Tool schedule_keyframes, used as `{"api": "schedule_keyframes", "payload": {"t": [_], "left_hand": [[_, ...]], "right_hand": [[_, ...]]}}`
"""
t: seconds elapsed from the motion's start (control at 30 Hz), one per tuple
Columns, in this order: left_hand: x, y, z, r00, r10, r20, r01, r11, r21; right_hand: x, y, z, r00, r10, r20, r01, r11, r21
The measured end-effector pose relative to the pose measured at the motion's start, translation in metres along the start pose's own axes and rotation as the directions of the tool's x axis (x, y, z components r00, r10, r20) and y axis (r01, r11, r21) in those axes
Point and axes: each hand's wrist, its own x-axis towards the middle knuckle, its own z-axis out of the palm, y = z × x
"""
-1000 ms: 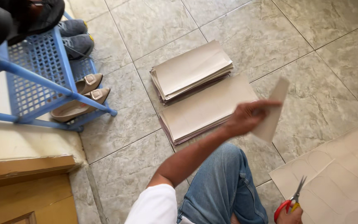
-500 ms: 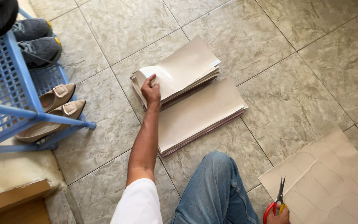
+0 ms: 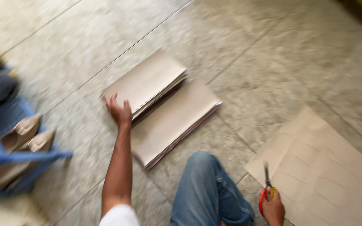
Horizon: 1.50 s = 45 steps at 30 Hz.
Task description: The person sits cross-legged on the tiled floor and cuts outlined insole or shoe-pattern shapes from large paper sheets using scissors. They cut along the drawn outlines, set finished cut pieces onto a growing stack beside them, and pick up new sheets to continue cutting.
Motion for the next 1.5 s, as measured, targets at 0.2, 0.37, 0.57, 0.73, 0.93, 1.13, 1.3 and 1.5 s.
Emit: {"api": "schedule_keyframes", "payload": {"t": [0.2,0.37,0.57,0.73,0.93,1.13,1.3,1.5], "left_hand": [[-0.149,0.097,0.051,0.865,0.413,0.286,-0.165,0.772,-0.614],[-0.325,0.163,0.093,0.362,0.580,0.729,-0.034,0.790,-0.612],[-0.424,0.178,0.090,0.236,0.292,0.927,-0.392,0.901,-0.184],[-0.422,0.192,0.095,0.379,0.280,0.882,-0.336,0.930,-0.150],[-0.395,0.206,0.108,0.434,0.089,0.896,-0.313,0.948,0.057],[-0.373,0.211,0.108,0.364,-0.040,0.931,0.353,0.930,-0.099],[-0.363,0.214,0.098,0.405,0.019,0.914,0.241,0.962,-0.127],[-0.354,0.207,0.099,0.418,0.043,0.908,0.622,0.715,-0.320]], "right_hand": [[0.001,0.014,-0.005,0.947,0.221,-0.234,-0.152,0.948,0.280],[-0.007,0.030,-0.014,0.897,0.263,-0.356,-0.182,0.952,0.246],[-0.011,0.026,-0.004,0.898,0.345,-0.271,-0.264,0.918,0.295],[-0.008,0.017,0.001,0.909,0.356,-0.218,-0.263,0.894,0.364],[-0.008,0.006,-0.004,0.907,0.387,-0.168,-0.277,0.846,0.456],[-0.008,0.001,-0.015,0.911,0.381,-0.160,-0.270,0.841,0.469],[-0.012,-0.006,-0.027,0.910,0.273,-0.312,-0.133,0.904,0.406],[-0.008,-0.013,-0.028,0.940,0.169,-0.295,-0.007,0.878,0.479]]}}
